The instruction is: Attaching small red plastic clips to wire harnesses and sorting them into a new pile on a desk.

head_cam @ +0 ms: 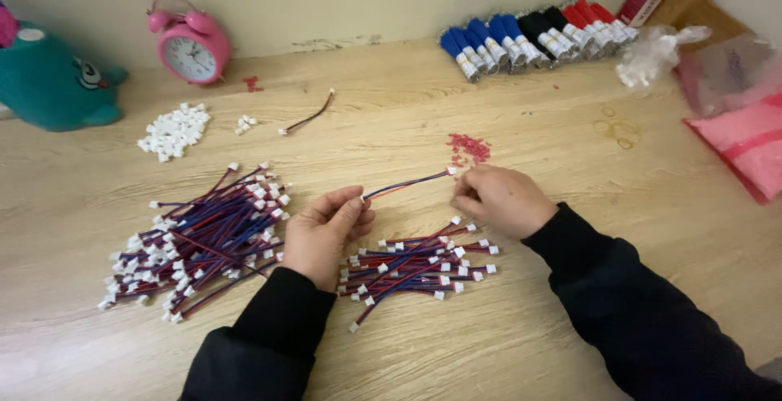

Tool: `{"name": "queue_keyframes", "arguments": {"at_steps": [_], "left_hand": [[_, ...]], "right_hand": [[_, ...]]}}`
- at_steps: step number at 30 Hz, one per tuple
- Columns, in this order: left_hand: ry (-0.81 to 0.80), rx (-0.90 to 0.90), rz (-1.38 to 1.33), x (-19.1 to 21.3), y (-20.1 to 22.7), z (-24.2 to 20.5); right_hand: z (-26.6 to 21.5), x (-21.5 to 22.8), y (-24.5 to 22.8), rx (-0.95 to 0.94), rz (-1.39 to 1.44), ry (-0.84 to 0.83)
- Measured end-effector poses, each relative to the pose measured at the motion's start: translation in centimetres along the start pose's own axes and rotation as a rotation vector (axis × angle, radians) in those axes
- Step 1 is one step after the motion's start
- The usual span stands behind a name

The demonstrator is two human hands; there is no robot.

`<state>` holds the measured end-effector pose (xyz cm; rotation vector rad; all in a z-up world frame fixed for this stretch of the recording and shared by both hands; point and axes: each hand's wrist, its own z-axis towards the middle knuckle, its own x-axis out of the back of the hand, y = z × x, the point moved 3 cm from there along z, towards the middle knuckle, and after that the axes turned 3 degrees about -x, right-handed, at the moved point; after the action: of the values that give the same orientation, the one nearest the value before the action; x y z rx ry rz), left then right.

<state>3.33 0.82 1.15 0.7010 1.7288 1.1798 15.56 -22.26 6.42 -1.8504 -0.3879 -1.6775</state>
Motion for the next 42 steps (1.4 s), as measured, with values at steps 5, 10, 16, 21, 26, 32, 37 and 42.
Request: {"name": "queue_keyframes", "arguments": {"at_steps": [5, 10, 16, 21, 26, 32, 37, 42], "left_hand": [[-0.008, 0.041, 0.005, 0.3, -0.3, 0.4], [0.009, 0.019, -0.032, 0.1, -0.3, 0.3], [-0.003, 0.0, -0.012, 0.2, -0.1, 0.0], [-0.011, -0.024, 0.02, 0.0, 0.5, -0.4], [-0.005, -0.023, 0.037, 0.1, 0.4, -0.4], [-0.003, 0.005, 0.046, -0.2, 0.3, -0.3], [0.005, 0.006, 0.049, -0.4, 0.0, 0.0], [-0.02, -0.028, 0.045, -0.1, -0.7, 0.8]], "right_hand": [[-0.4, 1.0, 0.1, -0.013, 0.172, 0.048], [-0.3, -0.2, 3.1, -0.12, 0.414, 0.174], [-0.1, 0.0, 3.3, -0.145, 0.368, 0.214], [-1.5, 1.8, 0.8, -0.051, 0.388, 0.044], [-1.4, 1.3, 0.3, 0.052, 0.317, 0.04], [-1.5, 0.5, 0.1, 0.128, 0.03, 0.056], [-0.9, -0.4, 1.5, 0.086, -0.05, 0.021], [-0.9, 2.4, 3.7, -0.111, 0.475, 0.197]]}}
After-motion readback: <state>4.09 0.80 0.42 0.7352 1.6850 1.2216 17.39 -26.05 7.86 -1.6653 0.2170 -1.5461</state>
